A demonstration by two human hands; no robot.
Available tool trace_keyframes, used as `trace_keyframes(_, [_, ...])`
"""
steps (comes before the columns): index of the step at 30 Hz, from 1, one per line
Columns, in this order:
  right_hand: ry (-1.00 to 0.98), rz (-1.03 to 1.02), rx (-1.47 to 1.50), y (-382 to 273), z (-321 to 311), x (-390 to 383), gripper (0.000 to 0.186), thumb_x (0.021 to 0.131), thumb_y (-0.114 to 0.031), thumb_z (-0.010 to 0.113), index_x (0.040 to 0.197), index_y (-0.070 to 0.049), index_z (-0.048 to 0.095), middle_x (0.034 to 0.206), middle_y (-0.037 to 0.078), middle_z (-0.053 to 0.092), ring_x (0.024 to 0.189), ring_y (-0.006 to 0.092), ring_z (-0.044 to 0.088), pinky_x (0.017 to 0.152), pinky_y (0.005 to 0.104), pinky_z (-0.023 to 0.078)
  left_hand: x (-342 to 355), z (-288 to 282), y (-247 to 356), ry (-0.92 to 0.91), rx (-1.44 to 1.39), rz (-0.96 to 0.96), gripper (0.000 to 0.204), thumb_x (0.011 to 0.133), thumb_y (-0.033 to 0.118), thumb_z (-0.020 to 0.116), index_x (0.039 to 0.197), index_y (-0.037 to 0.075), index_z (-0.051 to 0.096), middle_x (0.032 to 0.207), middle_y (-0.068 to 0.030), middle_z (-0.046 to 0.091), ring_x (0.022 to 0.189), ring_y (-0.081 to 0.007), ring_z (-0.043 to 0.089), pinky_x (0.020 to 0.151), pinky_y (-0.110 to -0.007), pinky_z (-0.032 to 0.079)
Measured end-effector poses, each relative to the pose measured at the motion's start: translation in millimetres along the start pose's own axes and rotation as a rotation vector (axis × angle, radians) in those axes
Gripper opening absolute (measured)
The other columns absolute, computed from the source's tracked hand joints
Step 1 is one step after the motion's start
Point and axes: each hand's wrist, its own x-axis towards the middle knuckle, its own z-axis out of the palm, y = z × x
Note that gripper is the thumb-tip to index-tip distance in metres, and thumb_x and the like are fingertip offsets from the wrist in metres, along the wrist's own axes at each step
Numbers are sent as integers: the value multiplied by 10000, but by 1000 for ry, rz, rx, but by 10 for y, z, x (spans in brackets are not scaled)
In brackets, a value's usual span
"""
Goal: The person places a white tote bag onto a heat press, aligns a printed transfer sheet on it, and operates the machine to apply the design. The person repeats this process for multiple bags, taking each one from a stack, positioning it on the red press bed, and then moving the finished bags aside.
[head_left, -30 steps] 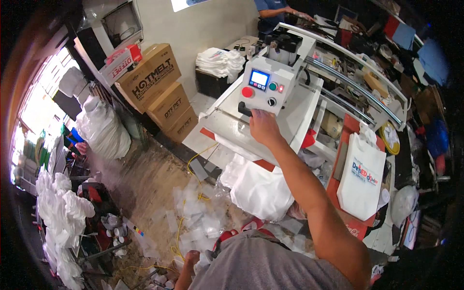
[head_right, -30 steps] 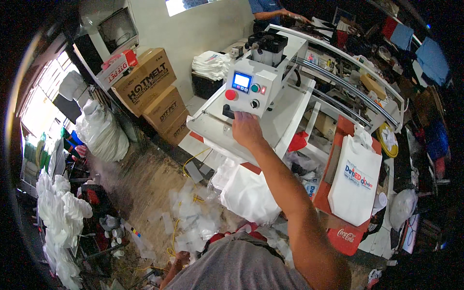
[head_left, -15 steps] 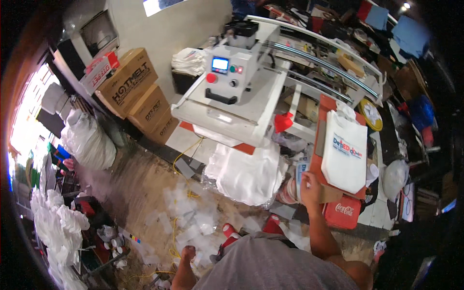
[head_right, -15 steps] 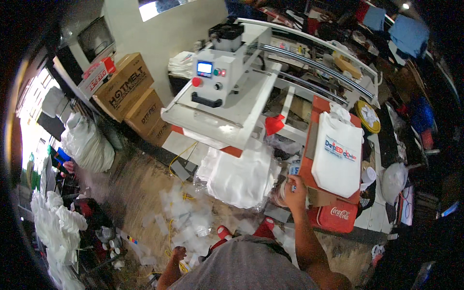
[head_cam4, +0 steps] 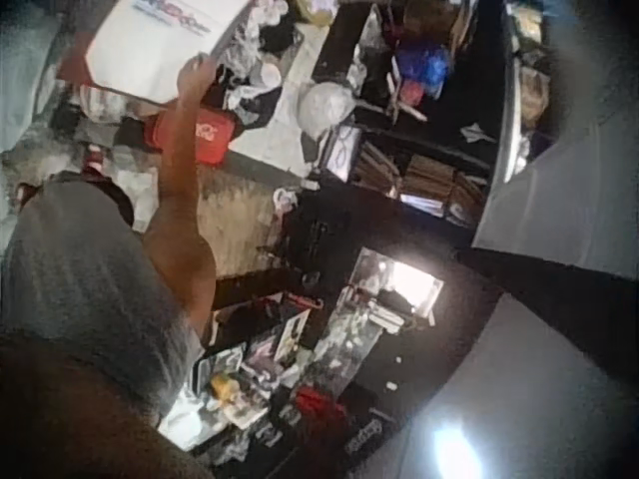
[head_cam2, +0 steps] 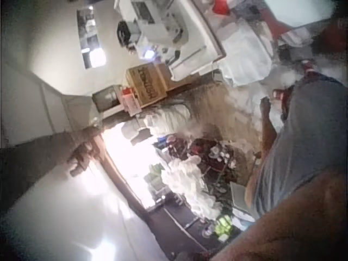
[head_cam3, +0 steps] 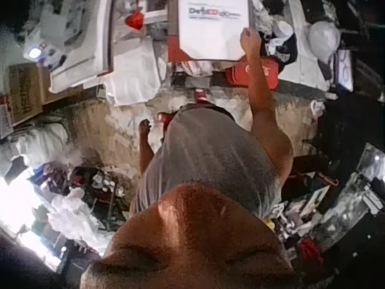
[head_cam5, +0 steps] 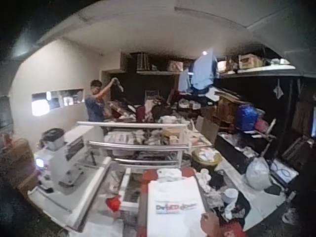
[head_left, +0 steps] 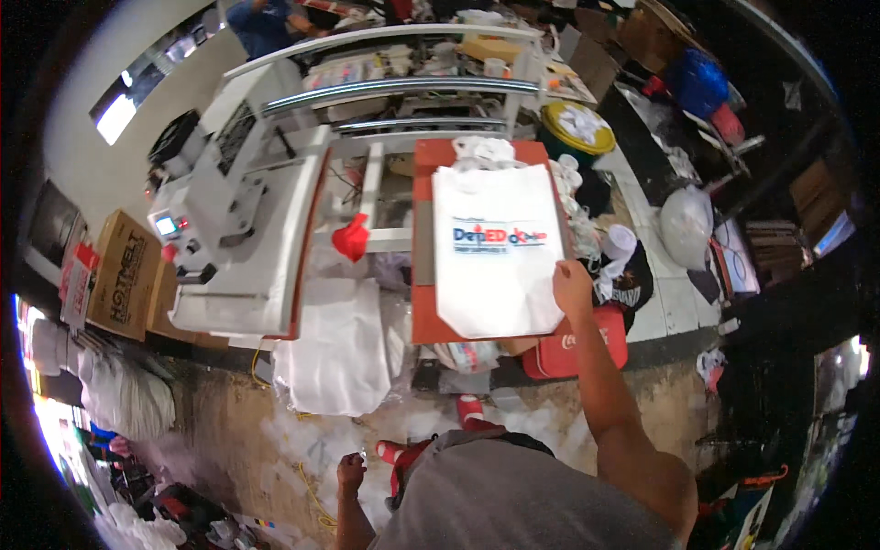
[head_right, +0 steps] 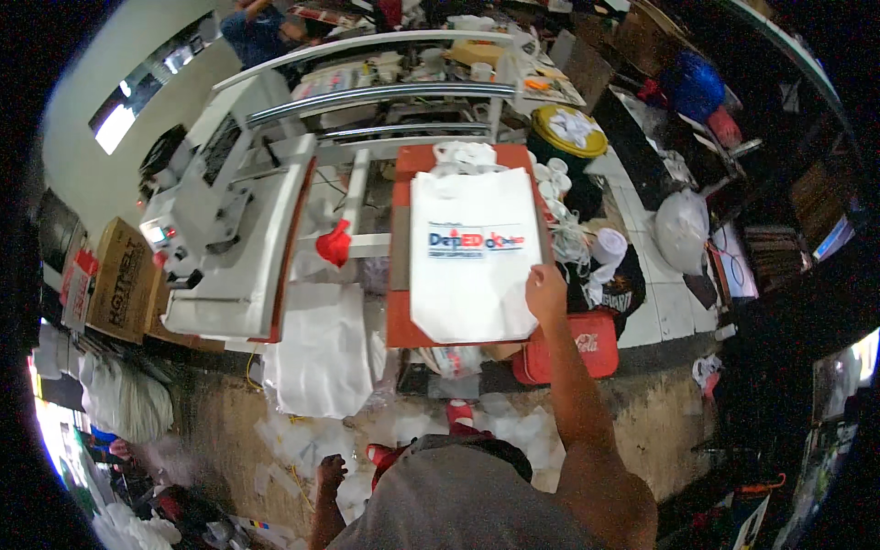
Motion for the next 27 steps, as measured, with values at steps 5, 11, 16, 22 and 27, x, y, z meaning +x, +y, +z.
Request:
trace_keyframes(5, [-97,-40,-34,399,416,731,214,857,-137,695,1003,19,698,967,223,690,859,348,682,774,415,541,-310,265,-388,-95,234,195,214,885,190,585,1003,49,692,1005,-142,707,782,-321,702,776,-387,571])
trace_keyframes(11, [-248,26,-229,661,700,1229,258,832,-185,711,1012,-1,700,1002,248,666,957,404,652,881,462,520,-808,429,-238,-41,-58,-408,196,934,191,571,969,21,662,867,-95,682,709,-203,667,599,-348,584])
trace_keyframes(16, [-296,35,-267,613,654,1322,182,773,-134,709,926,-34,705,941,201,663,921,385,634,854,456,509,-856,524,-232,-100,-38,-478,188,932,204,583,999,49,665,858,-101,697,719,-222,684,601,-362,569])
trace_keyframes(22, [-519,-269,214,-611,593,379,112,745,-48,674,755,-57,563,930,173,637,900,383,610,825,467,494,-579,517,-229,126,304,192,278,935,285,635,982,18,694,895,-209,712,860,-370,697,785,-456,533])
trace_keyframes(27, [-1353,-192,402,-1356,-187,-717,144,856,-130,645,946,-34,587,872,159,663,816,336,655,725,421,507,-456,768,2224,154,266,329,290,967,264,604,1078,7,679,922,-160,713,913,-284,691,837,-392,525])
